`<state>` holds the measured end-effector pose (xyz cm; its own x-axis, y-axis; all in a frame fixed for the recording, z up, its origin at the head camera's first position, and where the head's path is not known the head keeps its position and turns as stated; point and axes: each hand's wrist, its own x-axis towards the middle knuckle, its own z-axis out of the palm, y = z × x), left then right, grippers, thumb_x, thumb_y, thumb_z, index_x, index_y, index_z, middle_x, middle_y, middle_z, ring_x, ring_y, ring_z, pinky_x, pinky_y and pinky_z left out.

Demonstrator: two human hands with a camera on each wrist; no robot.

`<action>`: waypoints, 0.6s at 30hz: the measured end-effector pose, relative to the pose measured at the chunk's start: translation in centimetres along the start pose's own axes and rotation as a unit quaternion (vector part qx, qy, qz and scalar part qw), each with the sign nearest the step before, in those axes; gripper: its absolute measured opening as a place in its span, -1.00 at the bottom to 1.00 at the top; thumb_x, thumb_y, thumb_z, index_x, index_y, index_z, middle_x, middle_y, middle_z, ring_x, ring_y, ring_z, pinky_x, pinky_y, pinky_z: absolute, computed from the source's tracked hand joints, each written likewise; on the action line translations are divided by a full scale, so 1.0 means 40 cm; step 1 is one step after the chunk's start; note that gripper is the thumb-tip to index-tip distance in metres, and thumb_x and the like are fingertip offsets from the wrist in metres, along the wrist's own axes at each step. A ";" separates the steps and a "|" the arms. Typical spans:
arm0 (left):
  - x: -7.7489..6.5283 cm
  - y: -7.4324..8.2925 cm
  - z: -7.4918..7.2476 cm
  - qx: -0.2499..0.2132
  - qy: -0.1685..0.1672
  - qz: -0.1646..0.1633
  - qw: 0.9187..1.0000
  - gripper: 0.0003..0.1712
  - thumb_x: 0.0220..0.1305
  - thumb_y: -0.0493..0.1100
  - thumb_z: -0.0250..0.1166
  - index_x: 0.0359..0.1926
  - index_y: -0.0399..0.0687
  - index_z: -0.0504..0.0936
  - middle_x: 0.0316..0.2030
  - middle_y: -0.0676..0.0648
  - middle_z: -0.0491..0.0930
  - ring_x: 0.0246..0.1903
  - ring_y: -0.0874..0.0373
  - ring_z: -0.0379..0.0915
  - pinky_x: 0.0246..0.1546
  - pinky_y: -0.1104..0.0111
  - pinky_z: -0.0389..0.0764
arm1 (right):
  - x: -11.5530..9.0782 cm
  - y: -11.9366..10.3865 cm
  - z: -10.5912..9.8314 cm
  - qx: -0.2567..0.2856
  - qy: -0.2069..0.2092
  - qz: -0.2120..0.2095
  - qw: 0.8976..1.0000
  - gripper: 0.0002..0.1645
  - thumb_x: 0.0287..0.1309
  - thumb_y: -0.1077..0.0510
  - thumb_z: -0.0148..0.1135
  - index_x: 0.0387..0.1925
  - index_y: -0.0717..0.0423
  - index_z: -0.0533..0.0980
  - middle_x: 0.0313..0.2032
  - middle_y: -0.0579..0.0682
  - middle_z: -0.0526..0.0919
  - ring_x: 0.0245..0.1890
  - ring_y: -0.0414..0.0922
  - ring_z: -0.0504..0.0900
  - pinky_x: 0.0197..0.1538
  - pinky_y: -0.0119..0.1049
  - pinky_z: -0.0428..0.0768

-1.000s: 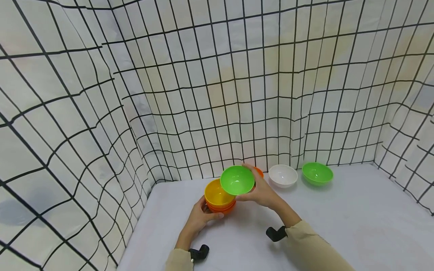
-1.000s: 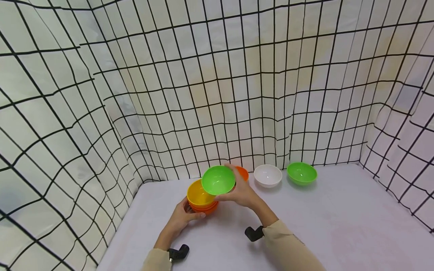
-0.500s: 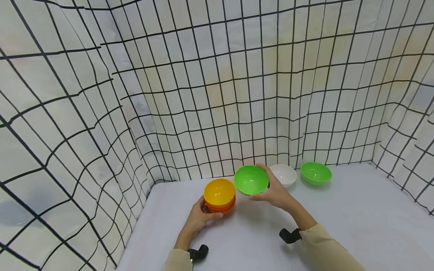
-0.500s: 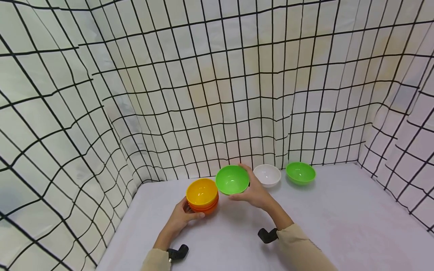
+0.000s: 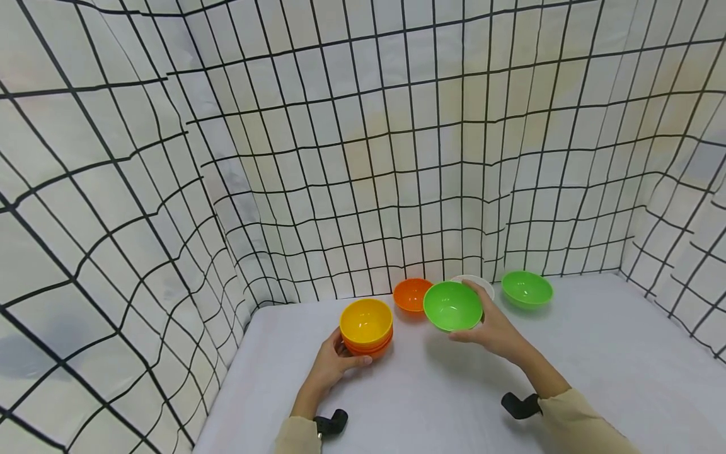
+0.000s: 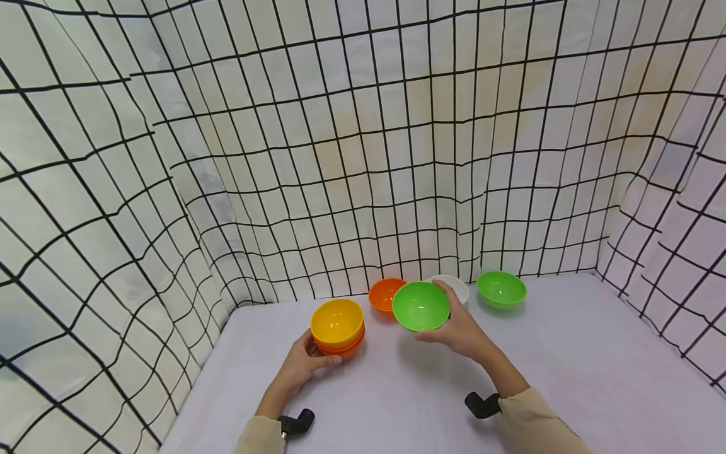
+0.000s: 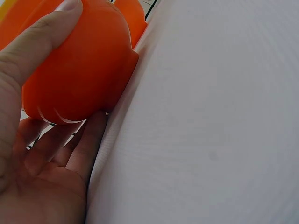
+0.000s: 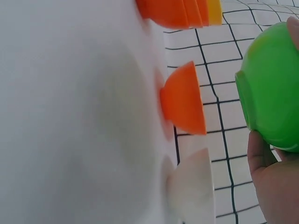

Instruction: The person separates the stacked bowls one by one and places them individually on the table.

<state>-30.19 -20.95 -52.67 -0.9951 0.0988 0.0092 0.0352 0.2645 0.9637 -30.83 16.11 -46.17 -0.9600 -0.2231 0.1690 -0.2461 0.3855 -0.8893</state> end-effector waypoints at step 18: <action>-0.002 0.003 0.004 0.001 0.007 -0.008 1.000 0.19 -0.13 0.05 0.70 0.51 0.10 0.28 0.48 -0.10 0.35 0.45 -0.11 0.31 0.49 -0.03 0.33 | -0.119 0.081 -0.129 -0.056 0.032 0.057 0.996 0.44 0.00 -0.07 0.61 0.64 0.00 -0.19 0.49 0.35 0.13 0.41 0.35 0.25 0.30 0.32 0.46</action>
<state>-30.11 -20.78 -52.58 -0.9967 0.0810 -0.0025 0.0194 0.2686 0.9630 -27.76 23.05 -47.66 -0.9882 -0.1159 0.0999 -0.1451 0.5033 -0.8518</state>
